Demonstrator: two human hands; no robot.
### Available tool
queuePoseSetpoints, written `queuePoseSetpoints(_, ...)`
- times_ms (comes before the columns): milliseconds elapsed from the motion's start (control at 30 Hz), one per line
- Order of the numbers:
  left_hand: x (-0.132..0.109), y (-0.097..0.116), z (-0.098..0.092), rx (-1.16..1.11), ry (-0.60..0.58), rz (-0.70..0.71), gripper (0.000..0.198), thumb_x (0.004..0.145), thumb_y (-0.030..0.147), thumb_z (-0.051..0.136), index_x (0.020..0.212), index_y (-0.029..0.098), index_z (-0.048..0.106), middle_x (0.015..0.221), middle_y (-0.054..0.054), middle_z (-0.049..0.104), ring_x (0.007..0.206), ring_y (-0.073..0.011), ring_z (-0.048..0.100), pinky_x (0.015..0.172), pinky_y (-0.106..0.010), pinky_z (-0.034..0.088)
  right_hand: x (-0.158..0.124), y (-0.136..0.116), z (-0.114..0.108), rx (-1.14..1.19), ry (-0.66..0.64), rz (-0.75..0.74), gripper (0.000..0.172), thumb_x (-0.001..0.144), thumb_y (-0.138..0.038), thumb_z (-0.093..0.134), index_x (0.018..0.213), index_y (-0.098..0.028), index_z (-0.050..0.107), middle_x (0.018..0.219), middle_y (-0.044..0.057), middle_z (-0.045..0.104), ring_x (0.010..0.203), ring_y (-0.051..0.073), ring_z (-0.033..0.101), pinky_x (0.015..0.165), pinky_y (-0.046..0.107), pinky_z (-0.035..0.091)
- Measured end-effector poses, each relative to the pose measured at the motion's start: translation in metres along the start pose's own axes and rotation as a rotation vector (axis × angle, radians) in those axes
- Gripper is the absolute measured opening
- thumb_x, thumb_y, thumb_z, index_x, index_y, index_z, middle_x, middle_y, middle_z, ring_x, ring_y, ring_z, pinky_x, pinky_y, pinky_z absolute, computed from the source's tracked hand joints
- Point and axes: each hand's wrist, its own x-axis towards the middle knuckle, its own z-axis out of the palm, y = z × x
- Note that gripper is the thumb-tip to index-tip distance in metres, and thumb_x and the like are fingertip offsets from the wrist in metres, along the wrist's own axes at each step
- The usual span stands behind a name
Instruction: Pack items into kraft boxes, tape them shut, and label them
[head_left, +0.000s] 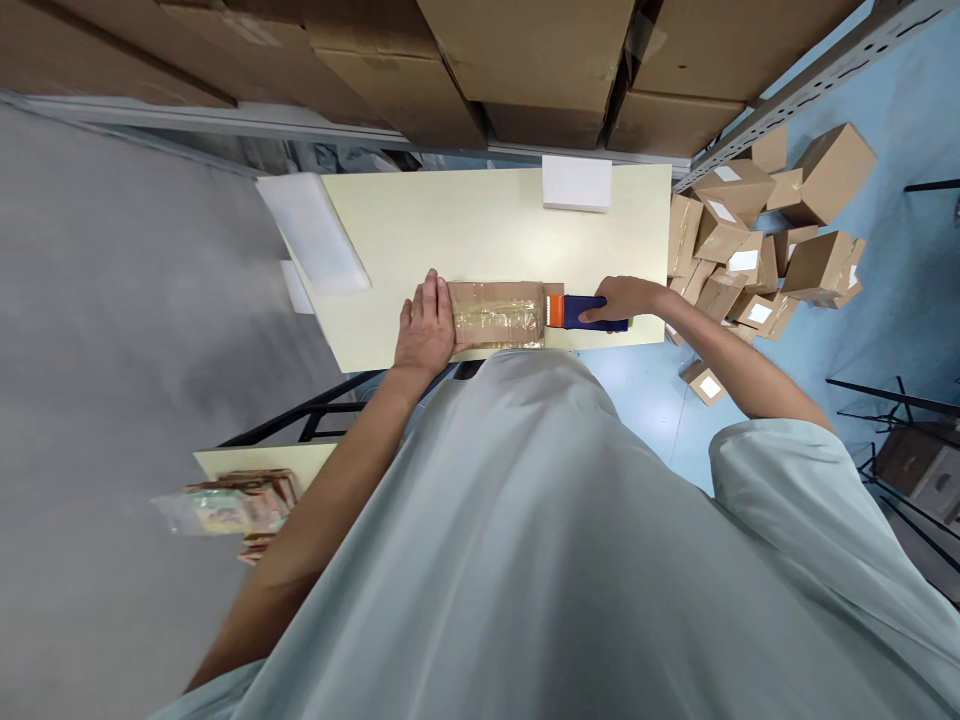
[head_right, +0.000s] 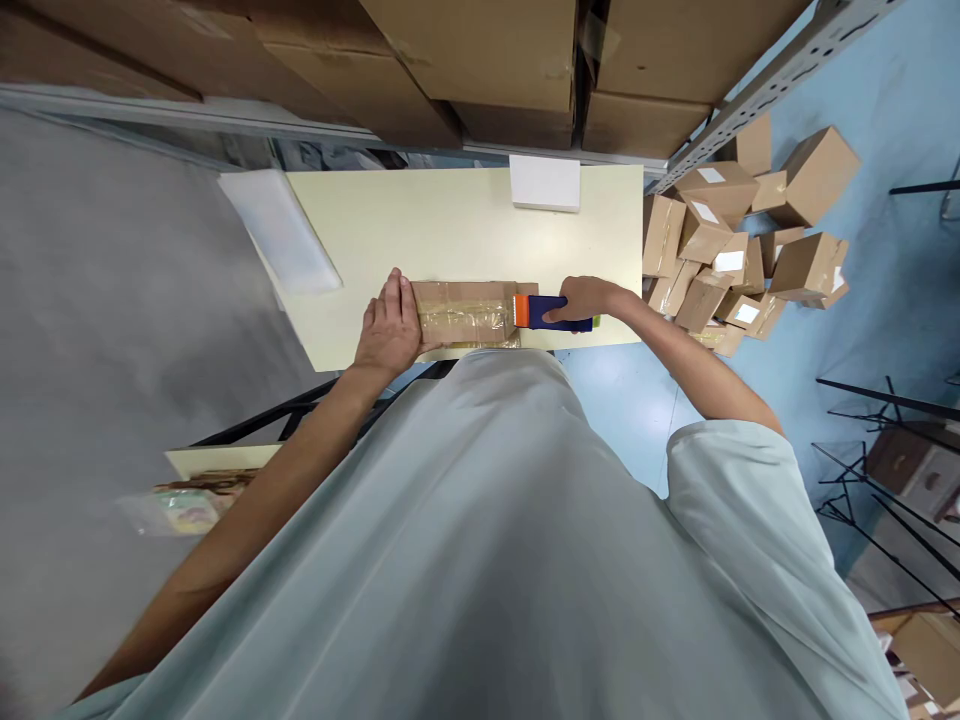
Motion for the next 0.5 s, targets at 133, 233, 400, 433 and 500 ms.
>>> queuePoseSetpoints(133,0.000,-0.001,0.001,0.013,0.000,0.010,0.101,0.111,0.068,0.045,0.182,0.003,0.013,0.189,-0.030,0.011,0.176,-0.0458,0.020,0.142,-0.062,0.018,0.000,-0.006,0.001,-0.031,0.020,0.010,0.039,0.101,-0.055,0.073,0.092,-0.017,0.082,0.083,0.011,0.083,0.078,0.026,0.079,0.079,0.039,0.061)
queuePoseSetpoints(233,0.000,-0.001,0.001,0.007,-0.001,0.018,0.103,0.111,0.068,0.046,0.181,0.001,0.013,0.188,-0.031,0.010,0.175,-0.0469,0.019,0.142,-0.062,0.019,0.003,-0.021,0.003,-0.066,0.042,0.015,0.034,0.101,-0.049,0.072,0.097,-0.016,0.083,0.081,0.010,0.082,0.080,0.027,0.080,0.081,0.039,0.062)
queuePoseSetpoints(400,0.002,-0.001,0.002,0.007,-0.007,0.026,0.111,0.108,0.073,0.051,0.180,-0.004,0.014,0.187,-0.034,0.009,0.174,-0.0505,0.019,0.141,-0.063,0.020,0.005,-0.051,0.008,-0.222,0.152,0.012,0.029,0.097,-0.041,0.075,0.110,-0.016,0.082,0.080,0.011,0.080,0.091,0.032,0.081,0.086,0.041,0.062)
queuePoseSetpoints(433,0.003,-0.002,0.002,0.005,-0.007,0.029,0.114,0.107,0.075,0.052,0.180,-0.004,0.015,0.187,-0.034,0.010,0.174,-0.0507,0.020,0.141,-0.063,0.020,0.005,-0.056,0.010,-0.255,0.178,0.018,0.030,0.096,-0.041,0.076,0.113,-0.016,0.082,0.082,0.013,0.081,0.094,0.034,0.081,0.086,0.042,0.062)
queuePoseSetpoints(500,0.004,-0.004,0.003,0.001,-0.012,0.048,0.121,0.103,0.081,0.056,0.179,-0.004,0.016,0.187,-0.035,0.010,0.174,-0.0511,0.019,0.141,-0.062,0.021,0.007,-0.063,0.017,-0.287,0.209,0.024,0.035,0.095,-0.040,0.076,0.118,-0.015,0.081,0.092,0.017,0.083,0.103,0.039,0.080,0.088,0.044,0.061)
